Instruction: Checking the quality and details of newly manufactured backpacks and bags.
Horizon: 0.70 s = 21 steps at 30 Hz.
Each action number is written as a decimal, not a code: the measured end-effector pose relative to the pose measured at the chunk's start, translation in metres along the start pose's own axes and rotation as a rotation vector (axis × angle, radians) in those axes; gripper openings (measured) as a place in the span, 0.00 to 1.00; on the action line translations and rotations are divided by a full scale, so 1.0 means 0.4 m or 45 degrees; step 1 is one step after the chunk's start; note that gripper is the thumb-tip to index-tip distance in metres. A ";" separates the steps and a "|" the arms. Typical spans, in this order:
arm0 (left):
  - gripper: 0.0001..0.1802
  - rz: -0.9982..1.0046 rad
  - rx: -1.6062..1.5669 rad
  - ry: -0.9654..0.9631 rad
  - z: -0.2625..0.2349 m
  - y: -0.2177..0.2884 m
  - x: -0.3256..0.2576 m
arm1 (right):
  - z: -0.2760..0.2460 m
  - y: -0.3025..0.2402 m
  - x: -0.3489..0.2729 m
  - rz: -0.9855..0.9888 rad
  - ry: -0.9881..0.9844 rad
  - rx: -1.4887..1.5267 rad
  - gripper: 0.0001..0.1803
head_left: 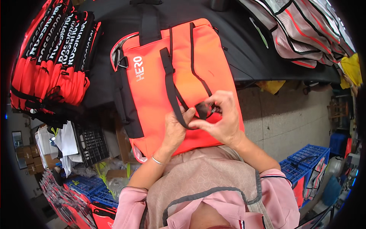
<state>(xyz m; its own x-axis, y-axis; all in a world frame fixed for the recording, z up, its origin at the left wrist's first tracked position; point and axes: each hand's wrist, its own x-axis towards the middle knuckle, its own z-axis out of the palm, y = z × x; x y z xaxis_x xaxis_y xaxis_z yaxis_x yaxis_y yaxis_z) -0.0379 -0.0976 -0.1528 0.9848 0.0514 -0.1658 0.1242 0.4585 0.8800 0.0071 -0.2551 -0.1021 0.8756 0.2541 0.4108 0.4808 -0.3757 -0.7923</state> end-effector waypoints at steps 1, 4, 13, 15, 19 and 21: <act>0.10 0.047 0.031 -0.023 0.001 0.001 0.013 | 0.007 0.001 -0.012 -0.176 0.000 -0.010 0.32; 0.11 -0.100 0.002 -0.027 0.003 0.005 0.051 | 0.001 -0.035 -0.056 -0.518 -0.400 -0.133 0.31; 0.12 -0.161 0.052 0.019 0.027 0.009 0.017 | -0.094 0.010 -0.009 0.049 0.035 -0.103 0.22; 0.13 -0.172 0.076 0.019 0.033 0.013 0.009 | -0.089 0.027 -0.016 0.065 0.071 -0.158 0.21; 0.13 -0.189 0.136 0.019 0.045 0.025 -0.001 | -0.105 0.038 -0.024 -0.148 -0.003 -0.442 0.16; 0.14 -0.196 0.132 0.032 0.065 0.046 -0.003 | -0.104 0.038 -0.026 -0.225 -0.004 -0.517 0.15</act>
<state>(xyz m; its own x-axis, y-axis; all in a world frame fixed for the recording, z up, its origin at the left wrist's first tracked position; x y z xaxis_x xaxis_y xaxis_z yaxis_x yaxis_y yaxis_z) -0.0336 -0.1122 -0.1251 0.9502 0.0104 -0.3116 0.2860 0.3689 0.8844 0.0074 -0.3007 -0.0996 0.7785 0.3481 0.5223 0.6029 -0.6459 -0.4683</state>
